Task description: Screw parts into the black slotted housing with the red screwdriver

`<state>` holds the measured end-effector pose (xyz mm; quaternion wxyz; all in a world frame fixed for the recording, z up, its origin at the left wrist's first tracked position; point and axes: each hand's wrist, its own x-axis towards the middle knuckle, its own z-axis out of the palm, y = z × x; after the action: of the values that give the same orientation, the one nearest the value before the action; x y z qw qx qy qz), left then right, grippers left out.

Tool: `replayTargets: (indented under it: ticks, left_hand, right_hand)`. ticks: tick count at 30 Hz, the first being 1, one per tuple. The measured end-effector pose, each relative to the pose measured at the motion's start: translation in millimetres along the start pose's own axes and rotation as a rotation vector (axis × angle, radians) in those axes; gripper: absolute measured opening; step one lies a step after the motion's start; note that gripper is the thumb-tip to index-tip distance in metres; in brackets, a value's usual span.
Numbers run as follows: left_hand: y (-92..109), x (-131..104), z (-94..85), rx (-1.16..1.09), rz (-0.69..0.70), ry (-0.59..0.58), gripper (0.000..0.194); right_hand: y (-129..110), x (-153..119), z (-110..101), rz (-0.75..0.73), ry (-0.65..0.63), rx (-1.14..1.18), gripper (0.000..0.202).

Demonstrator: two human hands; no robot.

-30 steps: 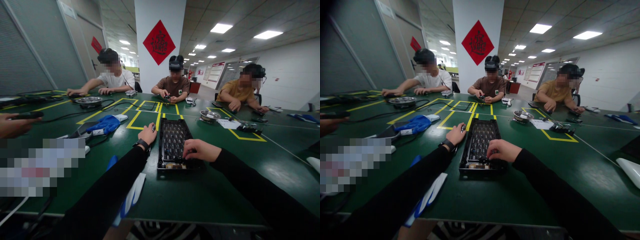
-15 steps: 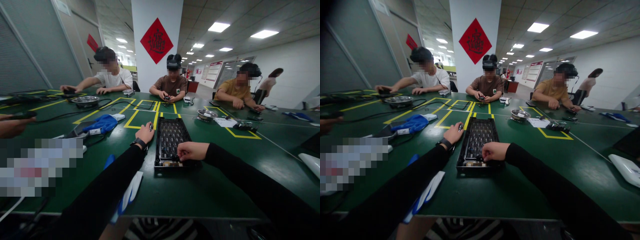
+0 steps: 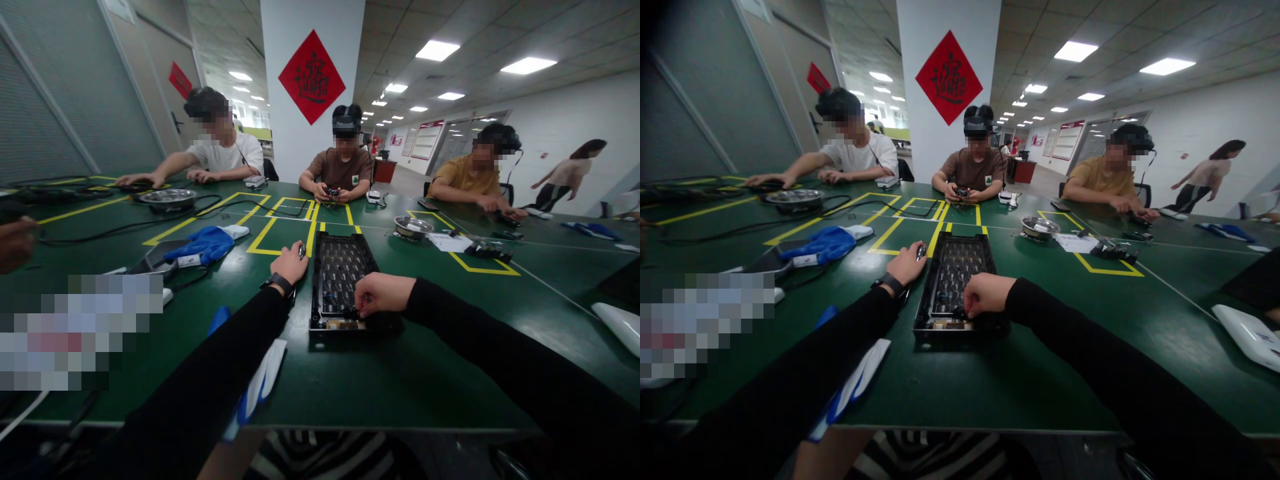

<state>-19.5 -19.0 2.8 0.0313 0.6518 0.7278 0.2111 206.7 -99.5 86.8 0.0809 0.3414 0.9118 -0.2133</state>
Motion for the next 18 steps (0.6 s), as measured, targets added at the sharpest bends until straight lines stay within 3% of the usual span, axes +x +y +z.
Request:
replayTargets:
  ticks: [2,4,7,10,14,18]
  left_hand:
    - [1.0,-0.4,-1.2,-0.001,-0.009,-0.006,0.052]
    - [2.0,-1.2,-2.5,-0.006,-0.013,-0.012,0.052]
    - [2.6,-2.9,-3.5,-0.022,-0.008,-0.009,0.052]
    - [1.4,-2.0,-4.1,-0.067,0.003,-0.003,0.050]
    - [-0.6,8.6,-7.8,-0.240,-0.015,0.068,0.048]
    - [-0.9,22.9,-13.3,-0.413,-0.048,0.152,0.047]
  right_hand:
    - [0.6,-3.5,-1.4,-0.008,-0.002,0.022,0.015]
    - [5.8,-7.1,-1.1,0.077,0.106,0.019,0.020]
    - [21.6,-11.1,5.2,0.434,0.438,-0.091,0.032]
    - [37.7,-13.1,16.3,0.658,0.576,-0.123,0.041]
    - [45.2,-16.0,25.9,0.684,0.768,-0.127,0.037]
    - [44.0,-16.0,25.5,0.598,0.835,-0.171,0.022]
